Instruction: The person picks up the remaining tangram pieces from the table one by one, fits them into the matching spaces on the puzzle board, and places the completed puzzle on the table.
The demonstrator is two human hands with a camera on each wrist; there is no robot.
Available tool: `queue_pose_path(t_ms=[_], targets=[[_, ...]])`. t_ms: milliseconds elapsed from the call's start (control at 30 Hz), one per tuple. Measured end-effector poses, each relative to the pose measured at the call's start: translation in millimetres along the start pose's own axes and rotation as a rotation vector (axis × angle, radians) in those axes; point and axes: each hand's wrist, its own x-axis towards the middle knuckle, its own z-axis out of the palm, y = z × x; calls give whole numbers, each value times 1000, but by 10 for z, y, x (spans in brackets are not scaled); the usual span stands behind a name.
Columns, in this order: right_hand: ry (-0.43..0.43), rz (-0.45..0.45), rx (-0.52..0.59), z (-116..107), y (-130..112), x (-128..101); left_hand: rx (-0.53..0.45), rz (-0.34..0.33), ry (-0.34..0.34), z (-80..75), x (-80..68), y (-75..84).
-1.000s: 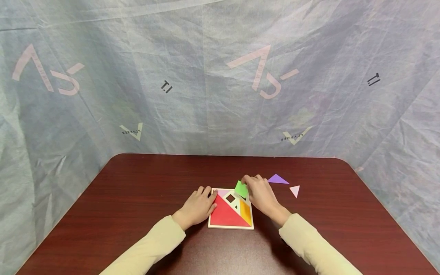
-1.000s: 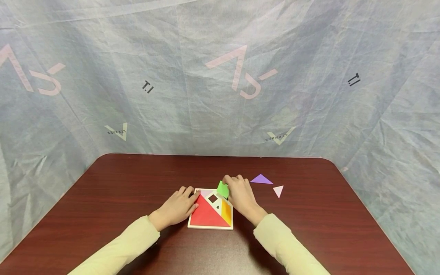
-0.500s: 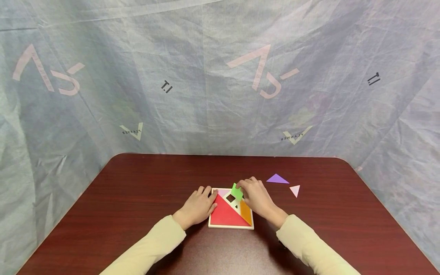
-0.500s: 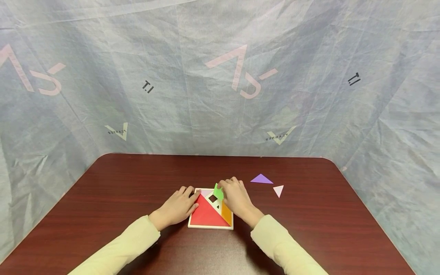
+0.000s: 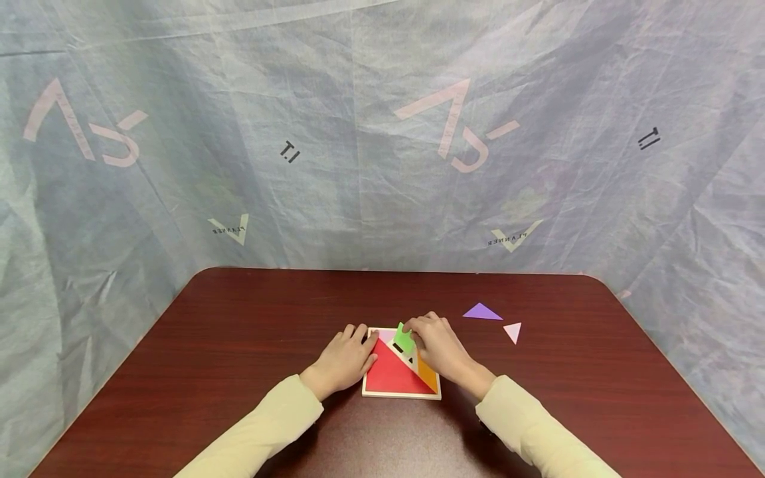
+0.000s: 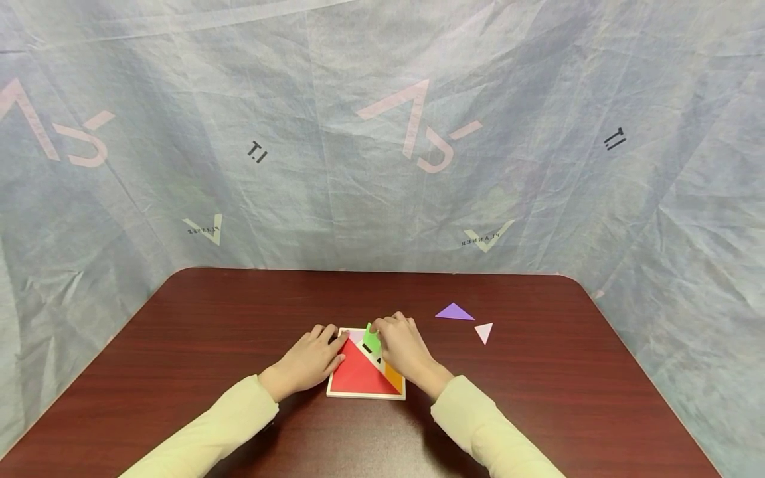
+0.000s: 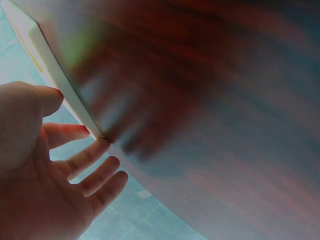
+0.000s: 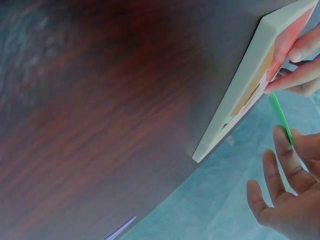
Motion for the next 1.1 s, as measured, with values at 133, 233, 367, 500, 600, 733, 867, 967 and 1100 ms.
queue_pose_path(t_ms=[133, 233, 367, 500, 600, 733, 867, 967, 1100], targets=[[-5, -10, 5, 18, -8, 1, -2, 2, 9, 2, 0, 0], [-10, -15, 8, 30, -13, 1, -8, 2, 10, 4, -1, -1], [-12, -29, 4, 39, -22, 4, -15, -1, 2, 3, -2, 0], [-24, -33, 8, 42, -31, 4, -14, 0, 2, -1, -5, 1], [-44, -25, 9, 47, -31, 0, -11, 2, 7, -2, -6, 2], [-68, -12, 8, 58, -27, -7, -9, 4, 15, 0, -4, 0], [-78, -6, 6, 71, -19, -5, -9, 3, 13, -1, -4, 1], [-87, -9, -3, 76, -14, -4, -11, 2, 12, -4, -5, 3], [-111, -9, -30, 74, -6, -7, -9, 4, 18, -9, -7, 3]])
